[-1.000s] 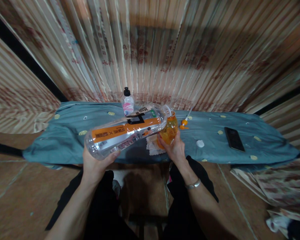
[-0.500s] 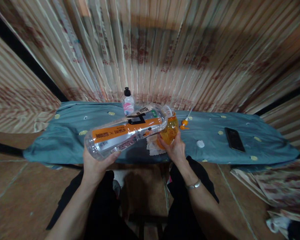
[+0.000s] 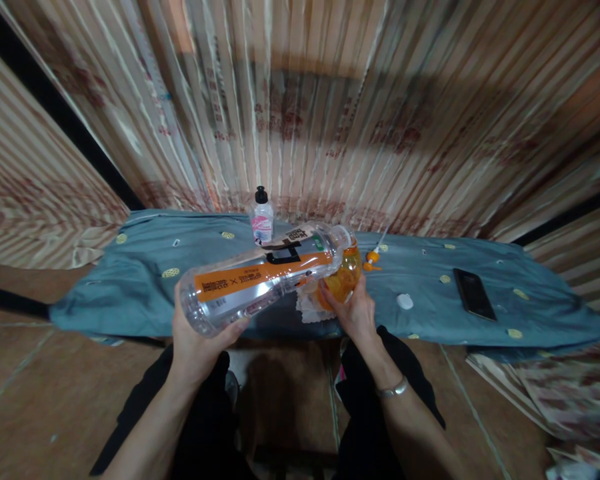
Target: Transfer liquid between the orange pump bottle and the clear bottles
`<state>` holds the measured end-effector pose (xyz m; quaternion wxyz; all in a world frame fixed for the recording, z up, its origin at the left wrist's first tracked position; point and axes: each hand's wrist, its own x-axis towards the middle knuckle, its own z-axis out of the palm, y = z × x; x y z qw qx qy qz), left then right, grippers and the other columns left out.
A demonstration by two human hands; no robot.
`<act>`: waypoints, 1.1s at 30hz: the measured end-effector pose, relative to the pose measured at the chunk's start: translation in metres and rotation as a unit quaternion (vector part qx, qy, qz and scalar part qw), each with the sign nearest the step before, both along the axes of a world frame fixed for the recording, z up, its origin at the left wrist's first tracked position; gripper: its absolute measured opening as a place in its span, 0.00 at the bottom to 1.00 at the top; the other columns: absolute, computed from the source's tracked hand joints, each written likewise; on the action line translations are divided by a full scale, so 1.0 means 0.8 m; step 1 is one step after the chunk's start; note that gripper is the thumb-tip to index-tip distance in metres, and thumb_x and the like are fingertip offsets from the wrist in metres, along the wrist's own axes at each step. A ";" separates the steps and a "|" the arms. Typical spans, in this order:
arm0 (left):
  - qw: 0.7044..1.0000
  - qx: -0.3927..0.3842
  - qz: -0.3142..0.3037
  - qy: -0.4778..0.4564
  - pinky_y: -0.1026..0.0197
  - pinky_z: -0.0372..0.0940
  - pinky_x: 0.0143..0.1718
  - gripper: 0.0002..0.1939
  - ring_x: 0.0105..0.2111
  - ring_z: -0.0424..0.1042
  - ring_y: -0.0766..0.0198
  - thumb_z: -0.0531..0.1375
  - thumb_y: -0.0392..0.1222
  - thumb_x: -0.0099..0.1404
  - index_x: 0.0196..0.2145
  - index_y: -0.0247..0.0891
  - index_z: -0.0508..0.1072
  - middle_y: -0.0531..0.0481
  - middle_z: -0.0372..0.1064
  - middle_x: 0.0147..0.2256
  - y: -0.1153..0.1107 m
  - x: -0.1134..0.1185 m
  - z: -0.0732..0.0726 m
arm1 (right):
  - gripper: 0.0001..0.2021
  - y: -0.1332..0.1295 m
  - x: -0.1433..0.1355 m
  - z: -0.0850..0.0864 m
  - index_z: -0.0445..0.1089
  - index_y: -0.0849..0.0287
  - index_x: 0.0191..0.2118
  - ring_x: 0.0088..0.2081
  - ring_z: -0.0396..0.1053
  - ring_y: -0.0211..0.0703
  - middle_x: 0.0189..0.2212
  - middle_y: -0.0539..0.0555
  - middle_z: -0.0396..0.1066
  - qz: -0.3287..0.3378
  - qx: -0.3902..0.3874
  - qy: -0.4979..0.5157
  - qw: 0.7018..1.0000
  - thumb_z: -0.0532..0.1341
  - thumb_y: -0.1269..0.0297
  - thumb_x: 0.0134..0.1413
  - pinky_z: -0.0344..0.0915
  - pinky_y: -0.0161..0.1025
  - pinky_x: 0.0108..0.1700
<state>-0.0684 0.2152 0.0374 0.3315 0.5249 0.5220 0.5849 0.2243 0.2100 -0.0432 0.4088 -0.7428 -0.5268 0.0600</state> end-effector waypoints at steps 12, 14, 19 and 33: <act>1.000 0.002 -0.003 0.004 0.29 0.71 0.60 0.47 0.55 0.77 0.32 0.78 0.55 0.36 0.51 0.39 0.66 0.33 0.75 0.52 -0.003 0.002 0.009 | 0.46 -0.002 -0.004 0.004 0.60 0.65 0.66 0.46 0.83 0.68 0.48 0.69 0.82 -0.021 -0.011 0.031 0.999 0.67 0.38 0.50 0.77 0.53 0.44; 1.000 -0.004 0.003 -0.011 0.29 0.71 0.59 0.48 0.54 0.77 0.32 0.78 0.55 0.35 0.52 0.40 0.65 0.35 0.75 0.51 -0.003 0.005 0.013 | 0.45 -0.002 -0.004 0.004 0.61 0.64 0.66 0.46 0.83 0.68 0.47 0.68 0.82 -0.022 -0.014 0.034 0.999 0.67 0.39 0.50 0.77 0.53 0.44; 1.000 -0.006 0.000 -0.007 0.30 0.70 0.60 0.51 0.53 0.78 0.35 0.78 0.57 0.36 0.55 0.40 0.65 0.36 0.75 0.51 -0.003 0.006 0.012 | 0.46 -0.003 -0.005 0.007 0.61 0.65 0.66 0.47 0.82 0.68 0.48 0.68 0.82 -0.020 -0.022 0.043 0.999 0.66 0.38 0.50 0.77 0.53 0.45; 1.000 0.001 0.007 -0.010 0.33 0.76 0.55 0.52 0.51 0.79 0.37 0.79 0.58 0.36 0.56 0.42 0.67 0.39 0.77 0.49 -0.004 0.007 0.009 | 0.44 -0.004 -0.007 0.009 0.62 0.61 0.65 0.44 0.83 0.66 0.46 0.66 0.83 -0.025 -0.020 0.048 0.998 0.66 0.36 0.50 0.77 0.53 0.43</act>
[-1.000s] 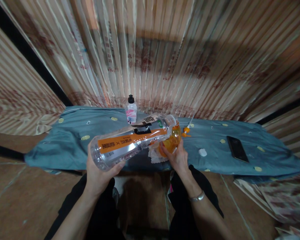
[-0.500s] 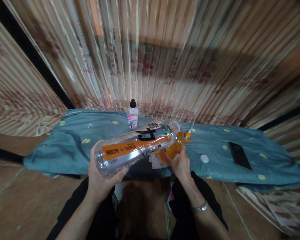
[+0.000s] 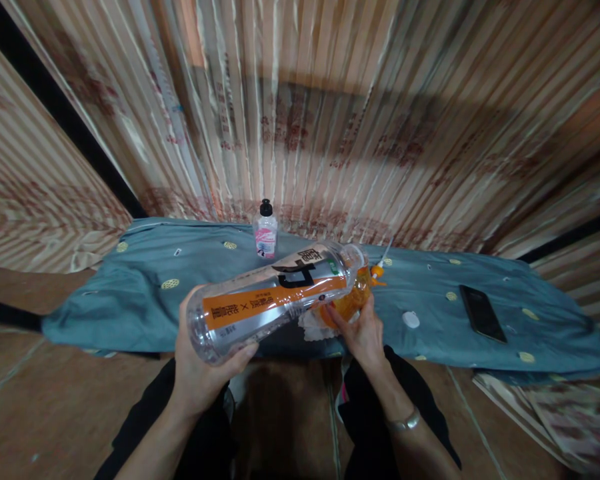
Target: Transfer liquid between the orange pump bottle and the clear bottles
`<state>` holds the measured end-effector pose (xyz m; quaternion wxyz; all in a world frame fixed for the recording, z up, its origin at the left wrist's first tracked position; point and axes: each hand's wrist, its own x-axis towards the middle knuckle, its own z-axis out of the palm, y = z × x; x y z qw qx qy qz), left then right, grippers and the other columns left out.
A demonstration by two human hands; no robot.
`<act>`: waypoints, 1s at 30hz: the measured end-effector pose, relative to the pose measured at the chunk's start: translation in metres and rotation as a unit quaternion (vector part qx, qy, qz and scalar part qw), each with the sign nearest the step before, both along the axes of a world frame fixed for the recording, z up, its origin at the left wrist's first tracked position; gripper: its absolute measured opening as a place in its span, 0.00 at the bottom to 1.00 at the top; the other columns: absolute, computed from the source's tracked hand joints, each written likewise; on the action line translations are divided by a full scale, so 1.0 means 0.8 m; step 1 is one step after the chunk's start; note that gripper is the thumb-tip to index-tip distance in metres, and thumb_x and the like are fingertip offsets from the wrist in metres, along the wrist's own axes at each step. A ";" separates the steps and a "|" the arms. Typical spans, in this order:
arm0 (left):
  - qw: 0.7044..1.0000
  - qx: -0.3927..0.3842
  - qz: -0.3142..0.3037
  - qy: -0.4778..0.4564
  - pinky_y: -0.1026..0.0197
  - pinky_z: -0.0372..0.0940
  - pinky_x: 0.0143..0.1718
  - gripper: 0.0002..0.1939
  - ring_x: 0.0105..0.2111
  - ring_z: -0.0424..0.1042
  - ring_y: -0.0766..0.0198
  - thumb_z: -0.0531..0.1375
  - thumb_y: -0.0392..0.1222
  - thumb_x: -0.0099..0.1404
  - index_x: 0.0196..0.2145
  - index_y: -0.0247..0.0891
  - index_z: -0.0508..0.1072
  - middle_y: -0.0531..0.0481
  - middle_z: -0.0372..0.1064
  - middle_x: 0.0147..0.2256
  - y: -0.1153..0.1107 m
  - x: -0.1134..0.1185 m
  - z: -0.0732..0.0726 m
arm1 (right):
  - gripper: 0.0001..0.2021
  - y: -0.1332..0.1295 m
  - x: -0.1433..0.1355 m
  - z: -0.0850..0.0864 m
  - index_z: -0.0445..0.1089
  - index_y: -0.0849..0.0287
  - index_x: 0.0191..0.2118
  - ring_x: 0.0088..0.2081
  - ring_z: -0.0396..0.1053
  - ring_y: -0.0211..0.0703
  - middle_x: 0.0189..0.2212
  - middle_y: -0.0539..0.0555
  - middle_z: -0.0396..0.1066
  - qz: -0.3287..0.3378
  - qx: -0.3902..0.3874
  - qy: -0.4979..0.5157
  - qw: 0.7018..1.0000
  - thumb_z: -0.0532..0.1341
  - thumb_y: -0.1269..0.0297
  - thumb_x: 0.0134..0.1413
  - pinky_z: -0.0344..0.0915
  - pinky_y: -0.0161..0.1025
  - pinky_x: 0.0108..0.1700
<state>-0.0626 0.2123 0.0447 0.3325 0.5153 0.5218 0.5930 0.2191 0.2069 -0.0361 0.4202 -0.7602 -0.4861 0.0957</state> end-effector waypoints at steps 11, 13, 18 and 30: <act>1.000 0.000 0.001 -0.008 0.31 0.76 0.55 0.49 0.52 0.79 0.34 0.79 0.57 0.36 0.54 0.41 0.67 0.37 0.76 0.50 0.000 0.002 -0.004 | 0.42 -0.001 0.001 0.001 0.63 0.62 0.64 0.44 0.83 0.66 0.45 0.65 0.83 0.006 -0.003 0.009 1.000 0.67 0.38 0.50 0.77 0.53 0.43; 1.000 -0.003 -0.008 -0.002 0.33 0.77 0.53 0.50 0.51 0.80 0.35 0.79 0.56 0.37 0.55 0.41 0.66 0.38 0.77 0.49 0.000 0.000 -0.004 | 0.42 0.000 0.002 -0.002 0.62 0.61 0.64 0.44 0.83 0.67 0.45 0.65 0.83 0.002 0.001 0.002 1.000 0.67 0.39 0.50 0.76 0.53 0.42; 1.000 -0.003 -0.019 0.008 0.36 0.78 0.53 0.48 0.51 0.80 0.37 0.79 0.56 0.38 0.54 0.41 0.67 0.39 0.77 0.50 0.001 -0.003 -0.006 | 0.43 -0.001 0.005 -0.005 0.62 0.60 0.64 0.44 0.83 0.67 0.46 0.65 0.83 0.000 0.001 -0.005 1.000 0.68 0.37 0.50 0.76 0.53 0.42; 1.000 -0.005 -0.015 -0.002 0.31 0.72 0.60 0.52 0.54 0.78 0.35 0.79 0.57 0.38 0.57 0.40 0.67 0.37 0.76 0.52 0.002 -0.003 -0.016 | 0.42 0.001 0.005 -0.004 0.63 0.60 0.64 0.50 0.81 0.65 0.51 0.66 0.81 0.011 0.030 -0.008 0.999 0.67 0.38 0.51 0.77 0.56 0.49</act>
